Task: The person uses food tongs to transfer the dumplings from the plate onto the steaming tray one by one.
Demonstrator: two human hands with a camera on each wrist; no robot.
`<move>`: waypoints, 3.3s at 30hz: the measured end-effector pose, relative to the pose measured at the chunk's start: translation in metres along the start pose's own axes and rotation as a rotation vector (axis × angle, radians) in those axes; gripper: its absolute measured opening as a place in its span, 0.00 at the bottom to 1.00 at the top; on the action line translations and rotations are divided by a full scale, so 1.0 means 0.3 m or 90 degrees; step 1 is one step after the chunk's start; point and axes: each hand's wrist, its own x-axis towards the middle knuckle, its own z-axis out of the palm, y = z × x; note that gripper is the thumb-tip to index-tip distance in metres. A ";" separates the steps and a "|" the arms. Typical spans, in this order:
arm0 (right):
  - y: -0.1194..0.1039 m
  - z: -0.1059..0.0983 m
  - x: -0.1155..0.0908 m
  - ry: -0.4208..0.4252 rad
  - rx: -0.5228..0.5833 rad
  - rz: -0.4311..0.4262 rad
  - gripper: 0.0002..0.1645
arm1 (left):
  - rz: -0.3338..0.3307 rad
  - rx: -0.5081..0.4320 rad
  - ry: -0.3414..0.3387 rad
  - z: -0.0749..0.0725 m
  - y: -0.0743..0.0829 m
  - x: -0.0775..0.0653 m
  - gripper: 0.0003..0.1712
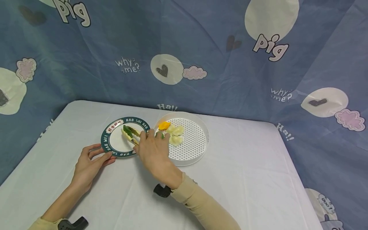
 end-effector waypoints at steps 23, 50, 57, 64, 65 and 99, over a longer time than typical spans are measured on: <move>0.179 -0.060 -0.038 0.002 0.068 0.083 0.34 | 0.011 0.039 0.005 0.003 -0.006 0.002 0.48; 0.396 -0.075 -0.070 0.019 0.050 0.164 0.34 | 0.008 0.033 -0.002 0.004 -0.016 0.006 0.48; 0.405 -0.068 -0.072 0.015 0.051 0.168 0.34 | 0.010 0.022 -0.005 0.005 -0.019 0.008 0.49; 0.417 -0.070 -0.067 0.015 0.052 0.169 0.34 | 0.007 0.025 0.000 0.006 -0.018 0.008 0.48; 0.418 -0.071 -0.067 0.017 0.052 0.170 0.34 | 0.006 0.025 0.000 0.006 -0.018 0.008 0.48; 0.365 -0.104 -0.064 0.012 0.029 0.147 0.46 | 0.006 0.028 0.006 0.007 -0.012 0.004 0.48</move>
